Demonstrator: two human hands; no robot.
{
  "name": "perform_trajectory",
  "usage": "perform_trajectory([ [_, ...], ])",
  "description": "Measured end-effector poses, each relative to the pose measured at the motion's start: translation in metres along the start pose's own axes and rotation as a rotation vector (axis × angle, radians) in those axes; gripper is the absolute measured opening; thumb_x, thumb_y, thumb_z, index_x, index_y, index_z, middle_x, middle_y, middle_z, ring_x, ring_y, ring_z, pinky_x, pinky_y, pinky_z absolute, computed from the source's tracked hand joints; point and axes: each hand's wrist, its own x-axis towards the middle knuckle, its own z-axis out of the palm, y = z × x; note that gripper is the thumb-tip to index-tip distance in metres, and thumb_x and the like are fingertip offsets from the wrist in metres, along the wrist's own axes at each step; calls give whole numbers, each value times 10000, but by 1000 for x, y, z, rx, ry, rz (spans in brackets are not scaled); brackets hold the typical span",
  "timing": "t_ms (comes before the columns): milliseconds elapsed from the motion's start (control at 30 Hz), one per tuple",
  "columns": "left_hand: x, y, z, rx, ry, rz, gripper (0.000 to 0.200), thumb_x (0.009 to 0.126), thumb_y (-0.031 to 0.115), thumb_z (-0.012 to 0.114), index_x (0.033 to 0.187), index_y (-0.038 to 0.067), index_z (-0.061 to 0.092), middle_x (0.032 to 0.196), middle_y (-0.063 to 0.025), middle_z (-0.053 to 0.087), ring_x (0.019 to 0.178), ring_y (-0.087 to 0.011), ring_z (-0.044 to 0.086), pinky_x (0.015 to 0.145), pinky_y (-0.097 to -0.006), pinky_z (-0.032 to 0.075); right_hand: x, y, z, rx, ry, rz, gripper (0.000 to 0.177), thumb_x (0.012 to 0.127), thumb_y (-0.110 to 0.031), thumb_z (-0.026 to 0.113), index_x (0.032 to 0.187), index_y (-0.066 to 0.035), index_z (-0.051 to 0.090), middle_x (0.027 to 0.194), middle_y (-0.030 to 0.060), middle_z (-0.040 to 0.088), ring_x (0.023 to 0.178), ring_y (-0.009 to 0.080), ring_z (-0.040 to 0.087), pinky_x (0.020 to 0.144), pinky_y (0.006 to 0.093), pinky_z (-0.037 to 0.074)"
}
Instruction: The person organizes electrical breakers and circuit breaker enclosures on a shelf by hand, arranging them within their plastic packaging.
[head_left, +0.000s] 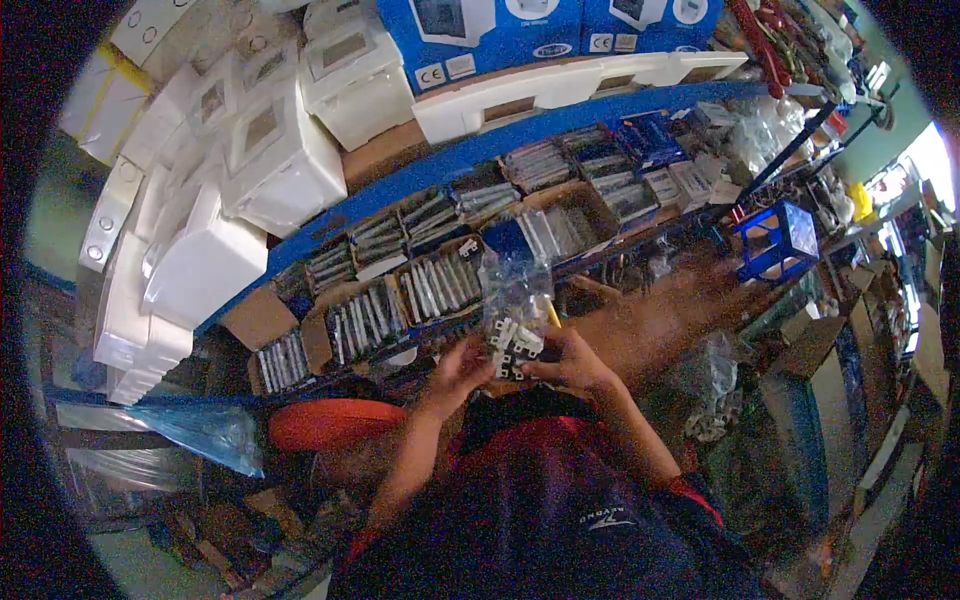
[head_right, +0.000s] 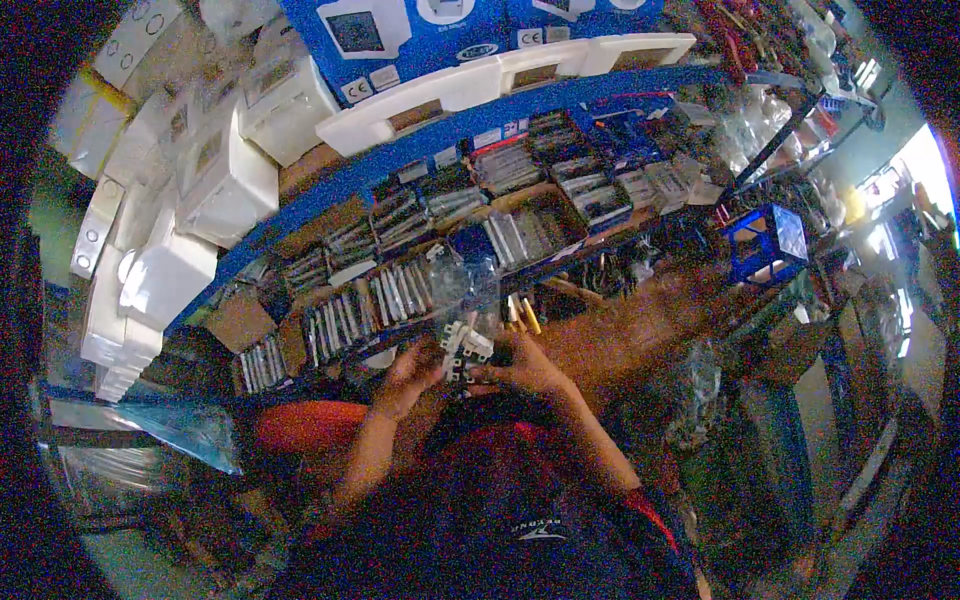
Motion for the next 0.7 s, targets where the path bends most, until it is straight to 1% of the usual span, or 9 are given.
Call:
perform_trajectory([
  [67, -2, 16, -1, 80, -14, -37, 474, 808, 235, 696, 1186, 7, 523, 1090, -81, 594, 989, -175, 562, 893, -313, 431, 2, 0, 7, 15, -4, -6, 430, 753, -116, 733, 1123, 19, 561, 992, 74, 650, 890, 167, 610, 800, 303, 484],
  [133, -2, 23, -7, 143, 0, -27, 486, 792, 201, 711, 1190, 0, 516, 1090, -84, 594, 993, -177, 560, 897, -320, 428, 3, -27, 22, 88, 5, -26, 411, 746, -112, 740, 1097, 20, 574, 987, 70, 650, 872, 169, 616, 786, 308, 490],
  [233, -9, 14, -18, 170, 32, 12, 482, 780, 172, 718, 1184, -2, 519, 1070, -84, 603, 978, -174, 567, 880, -322, 439, 4, -39, 40, 165, 82, 109, 358, 745, -97, 737, 1054, 16, 597, 958, 64, 657, 830, 157, 613, 744, 308, 496],
  [333, -7, 3, -38, 178, -12, 8, 476, 780, 169, 717, 1180, 1, 522, 1062, -78, 607, 977, -173, 568, 877, -321, 439, 10, -12, 48, -98, 57, 10, 320, 749, -108, 735, 1015, 13, 605, 894, 49, 658, 801, 131, 597, 706, 298, 492],
  [433, -11, 0, -46, 282, -23, 15, 489, 768, 155, 728, 1186, 11, 519, 1092, -65, 596, 1004, -178, 563, 894, -324, 432, 5, -11, 64, 94, 141, 98, 321, 747, -138, 736, 994, 18, 602, 842, 39, 654, 782, 118, 587, 695, 298, 485],
  [533, -9, -5, -49, 199, -72, 57, 506, 756, 117, 734, 1199, 20, 508, 1130, -71, 578, 1016, -185, 562, 910, -329, 432, 1, 27, 60, -303, 169, 124, 260, 758, -127, 739, 963, 4, 647, 870, 53, 677, 776, 117, 606, 704, 286, 494],
  [567, -8, 5, -47, 163, -112, 9, 527, 750, 82, 734, 1216, 22, 495, 1174, -79, 555, 1028, -186, 557, 921, -323, 433, -3, 44, 62, -297, 230, 106, 239, 761, -127, 737, 939, 7, 651, 846, 50, 673, 755, 115, 602, 680, 286, 492],
  [667, 3, -4, -52, 96, -207, -56, 527, 753, 70, 729, 1222, 18, 493, 1158, -77, 559, 1028, -177, 557, 897, -314, 452, -10, 49, 67, -238, 398, 88, 205, 769, -128, 733, 895, 13, 653, 786, 37, 659, 696, 107, 586, 620, 282, 487],
  [700, 8, -3, -53, 96, -262, -60, 528, 756, 84, 729, 1225, 24, 493, 1143, -72, 567, 1017, -172, 562, 881, -315, 460, -14, 16, 72, -187, 444, 107, 207, 770, -126, 731, 897, 14, 650, 774, 30, 652, 681, 103, 578, 608, 280, 485],
])
